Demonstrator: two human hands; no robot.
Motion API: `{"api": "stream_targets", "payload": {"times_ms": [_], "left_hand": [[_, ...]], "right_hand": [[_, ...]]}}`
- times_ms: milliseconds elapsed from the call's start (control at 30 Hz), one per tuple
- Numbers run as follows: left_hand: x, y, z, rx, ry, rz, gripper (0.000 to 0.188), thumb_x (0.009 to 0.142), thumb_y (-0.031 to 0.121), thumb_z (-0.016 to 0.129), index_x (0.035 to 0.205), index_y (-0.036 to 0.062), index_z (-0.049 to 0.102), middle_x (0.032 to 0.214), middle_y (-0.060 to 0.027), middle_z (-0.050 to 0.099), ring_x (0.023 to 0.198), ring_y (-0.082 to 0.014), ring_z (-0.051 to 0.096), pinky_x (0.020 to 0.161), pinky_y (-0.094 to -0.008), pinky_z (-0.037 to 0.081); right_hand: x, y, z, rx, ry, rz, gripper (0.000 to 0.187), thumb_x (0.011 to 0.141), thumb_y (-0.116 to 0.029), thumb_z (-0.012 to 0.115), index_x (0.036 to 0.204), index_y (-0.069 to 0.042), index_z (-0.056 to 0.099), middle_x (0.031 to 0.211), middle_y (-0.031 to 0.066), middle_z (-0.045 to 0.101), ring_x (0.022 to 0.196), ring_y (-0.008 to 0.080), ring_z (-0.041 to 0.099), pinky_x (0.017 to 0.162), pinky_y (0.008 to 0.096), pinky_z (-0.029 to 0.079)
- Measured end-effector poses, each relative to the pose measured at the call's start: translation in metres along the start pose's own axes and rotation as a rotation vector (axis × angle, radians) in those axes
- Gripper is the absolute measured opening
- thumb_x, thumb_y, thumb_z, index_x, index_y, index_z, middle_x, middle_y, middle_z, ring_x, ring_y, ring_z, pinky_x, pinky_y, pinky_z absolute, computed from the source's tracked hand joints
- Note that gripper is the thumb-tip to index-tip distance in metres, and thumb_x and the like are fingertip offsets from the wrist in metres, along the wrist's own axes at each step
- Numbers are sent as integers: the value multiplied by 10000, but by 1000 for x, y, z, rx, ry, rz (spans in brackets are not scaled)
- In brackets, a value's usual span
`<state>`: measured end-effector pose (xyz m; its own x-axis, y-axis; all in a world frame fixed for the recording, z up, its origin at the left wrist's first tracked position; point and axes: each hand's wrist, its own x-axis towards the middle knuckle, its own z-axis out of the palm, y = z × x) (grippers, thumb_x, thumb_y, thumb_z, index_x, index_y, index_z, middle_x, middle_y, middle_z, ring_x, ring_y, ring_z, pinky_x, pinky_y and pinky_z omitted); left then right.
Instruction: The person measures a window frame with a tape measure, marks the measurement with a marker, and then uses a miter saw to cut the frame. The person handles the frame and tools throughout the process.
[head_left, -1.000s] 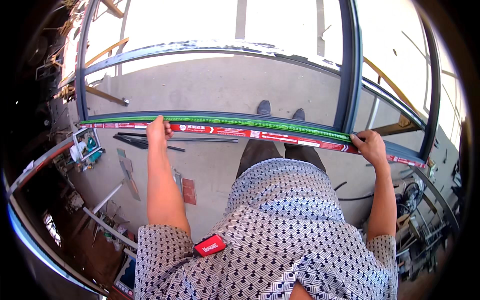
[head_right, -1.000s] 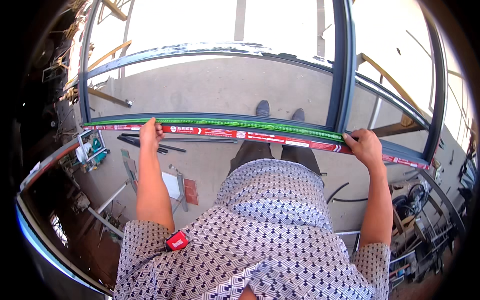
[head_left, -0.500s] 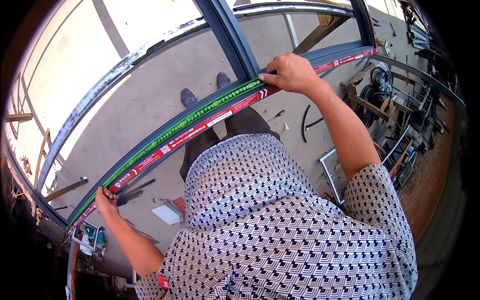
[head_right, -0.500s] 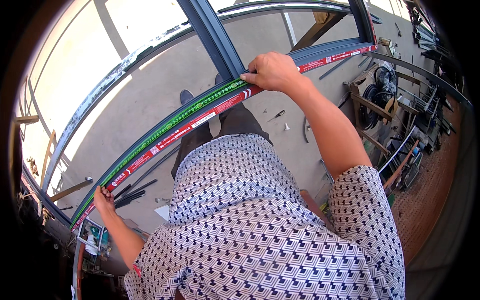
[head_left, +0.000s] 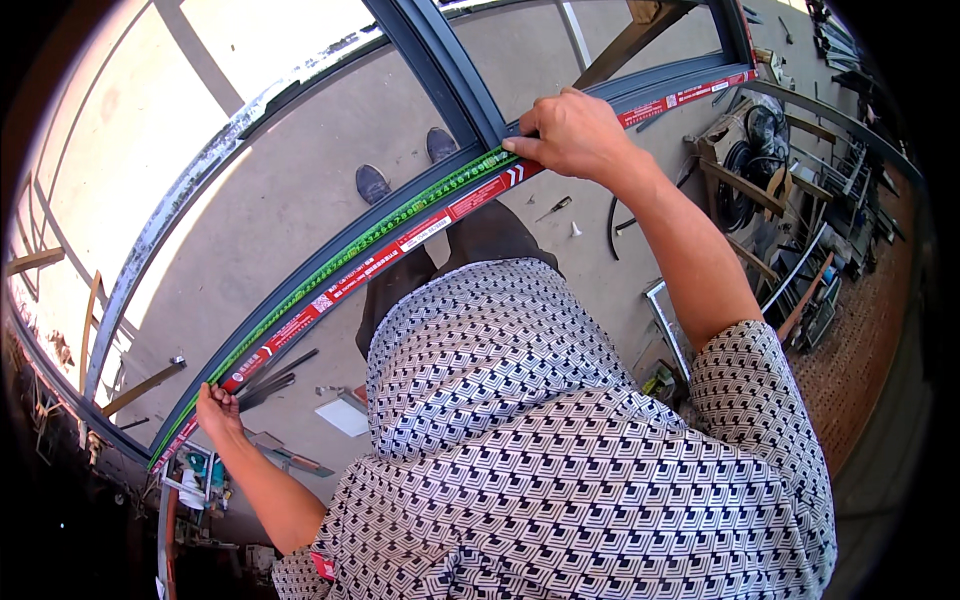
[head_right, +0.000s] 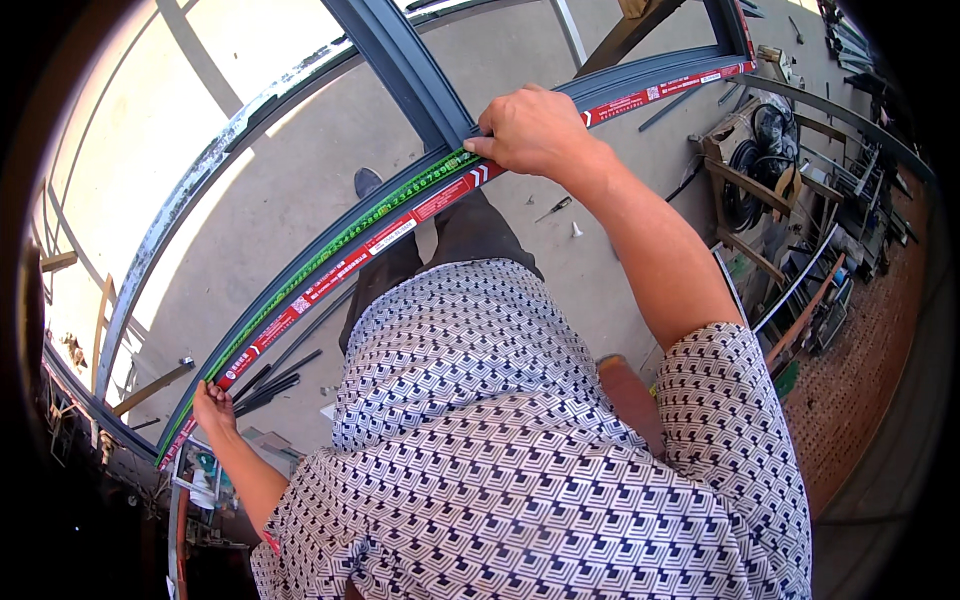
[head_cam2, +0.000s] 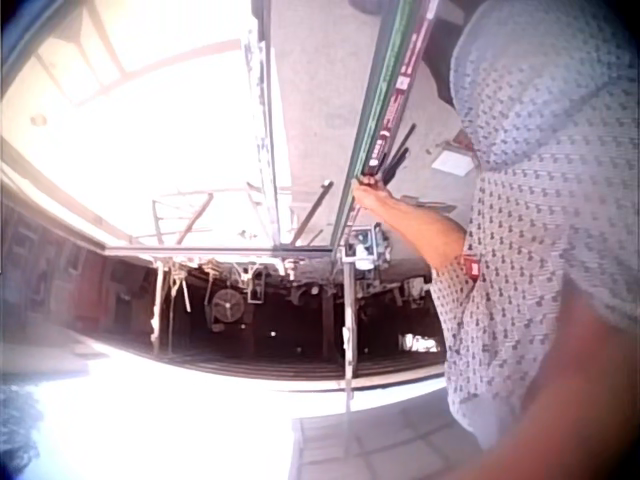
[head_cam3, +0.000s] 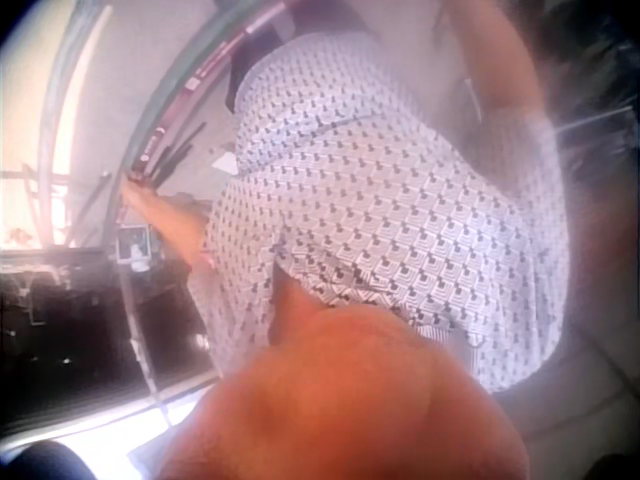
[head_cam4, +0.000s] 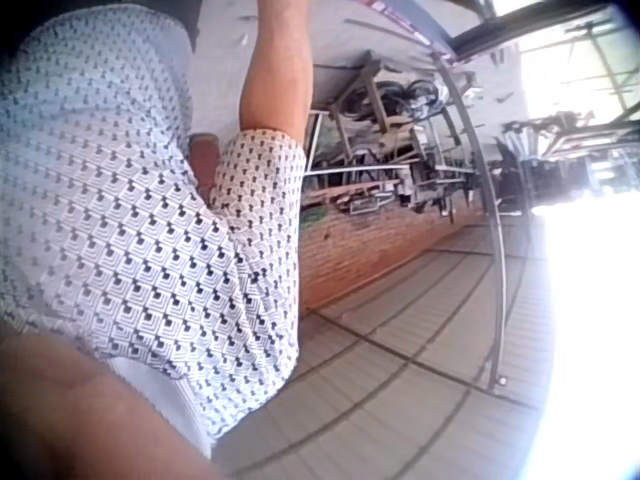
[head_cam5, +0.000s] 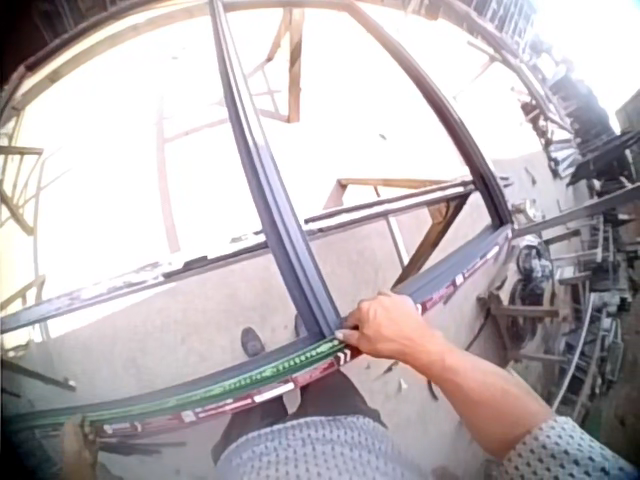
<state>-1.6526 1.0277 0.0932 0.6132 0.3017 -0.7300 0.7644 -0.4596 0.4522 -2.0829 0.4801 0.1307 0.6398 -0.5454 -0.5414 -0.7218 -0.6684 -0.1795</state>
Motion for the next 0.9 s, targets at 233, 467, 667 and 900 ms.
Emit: {"api": "stream_targets", "payload": {"times_ms": [233, 467, 667, 900], "left_hand": [[-3, -1, -6, -8, 5, 3, 277, 1040, 322, 587, 835, 136, 576, 619, 51, 497, 527, -98, 464, 532, -260, 448], [4, 1, -7, 5, -7, -6, 265, 1044, 314, 582, 856, 127, 585, 621, 55, 492, 543, -97, 469, 532, -261, 445], [6, 2, -9, 13, -3, -19, 266, 1041, 315, 585, 853, 128, 589, 621, 59, 498, 545, -92, 471, 545, -254, 446], [11, 1, -12, 20, 7, -32, 257, 1036, 317, 591, 849, 141, 592, 619, 67, 497, 550, -90, 474, 550, -253, 441]], "right_hand": [[1, -5, -4, -26, -34, 20, 384, 895, -472, 732, 782, -109, 784, 732, 102, 716, 849, 319, 687, 749, 443, 568], [-2, -3, -1, -37, -23, 30, 375, 890, -474, 732, 791, -116, 788, 748, 95, 723, 865, 321, 694, 747, 447, 571], [-1, -2, -2, -27, -30, 28, 359, 880, -453, 743, 789, -109, 788, 765, 99, 737, 846, 327, 715, 724, 454, 576], [-1, -4, -4, -42, -42, 32, 352, 880, -457, 746, 809, -116, 793, 780, 94, 742, 896, 321, 711, 743, 452, 582]]}}
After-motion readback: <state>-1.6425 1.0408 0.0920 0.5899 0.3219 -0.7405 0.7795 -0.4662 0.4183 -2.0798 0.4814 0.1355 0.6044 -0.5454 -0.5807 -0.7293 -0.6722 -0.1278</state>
